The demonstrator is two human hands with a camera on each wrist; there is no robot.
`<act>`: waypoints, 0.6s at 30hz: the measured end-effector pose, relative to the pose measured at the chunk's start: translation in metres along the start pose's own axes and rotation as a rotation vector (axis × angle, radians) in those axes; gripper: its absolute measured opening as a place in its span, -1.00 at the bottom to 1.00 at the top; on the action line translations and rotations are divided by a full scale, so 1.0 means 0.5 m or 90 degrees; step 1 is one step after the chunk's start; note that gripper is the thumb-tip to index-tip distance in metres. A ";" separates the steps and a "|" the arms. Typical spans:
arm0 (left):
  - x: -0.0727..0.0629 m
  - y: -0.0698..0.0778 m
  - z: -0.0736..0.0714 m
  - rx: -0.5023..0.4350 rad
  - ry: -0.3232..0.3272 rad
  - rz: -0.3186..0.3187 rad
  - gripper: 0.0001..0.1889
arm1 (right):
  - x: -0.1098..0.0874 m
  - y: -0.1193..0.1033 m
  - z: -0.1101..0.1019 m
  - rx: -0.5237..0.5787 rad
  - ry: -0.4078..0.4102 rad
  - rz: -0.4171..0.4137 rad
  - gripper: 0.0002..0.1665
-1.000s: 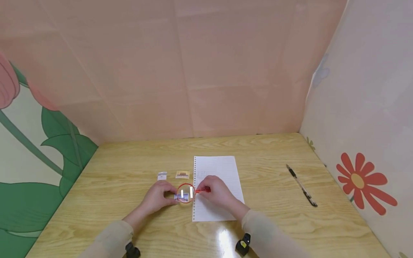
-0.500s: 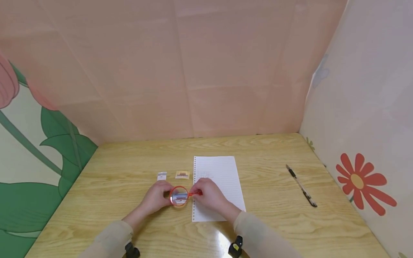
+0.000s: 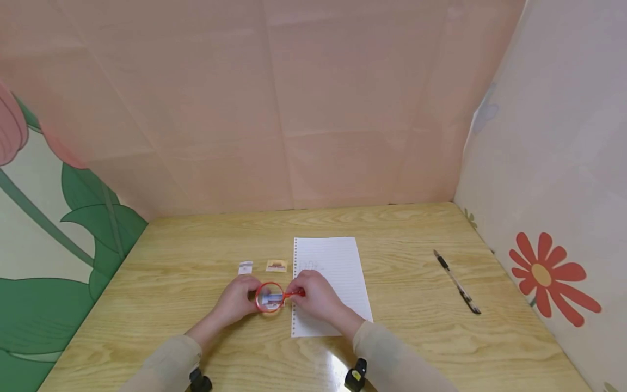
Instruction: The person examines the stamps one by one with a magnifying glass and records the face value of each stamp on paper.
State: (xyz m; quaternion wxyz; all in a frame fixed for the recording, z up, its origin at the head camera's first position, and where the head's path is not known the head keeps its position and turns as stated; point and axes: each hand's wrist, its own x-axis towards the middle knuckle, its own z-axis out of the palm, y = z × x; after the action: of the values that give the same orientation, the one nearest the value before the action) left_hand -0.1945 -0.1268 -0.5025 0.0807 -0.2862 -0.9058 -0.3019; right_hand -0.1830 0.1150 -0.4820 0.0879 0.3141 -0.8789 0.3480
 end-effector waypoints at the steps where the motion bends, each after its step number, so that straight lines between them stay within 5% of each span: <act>1: 0.000 -0.001 0.000 -0.001 -0.001 0.000 -0.81 | 0.000 0.000 0.000 0.001 0.000 0.000 -0.82; 18: 0.000 -0.004 0.001 0.011 -0.007 -0.004 -0.78 | -0.003 0.001 0.000 0.002 0.000 -0.001 -0.83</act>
State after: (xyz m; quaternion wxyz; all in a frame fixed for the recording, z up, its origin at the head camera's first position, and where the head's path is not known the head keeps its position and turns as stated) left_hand -0.1958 -0.1278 -0.5038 0.0771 -0.2846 -0.9097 -0.2924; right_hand -0.1820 0.1161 -0.4826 0.0875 0.3152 -0.8781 0.3493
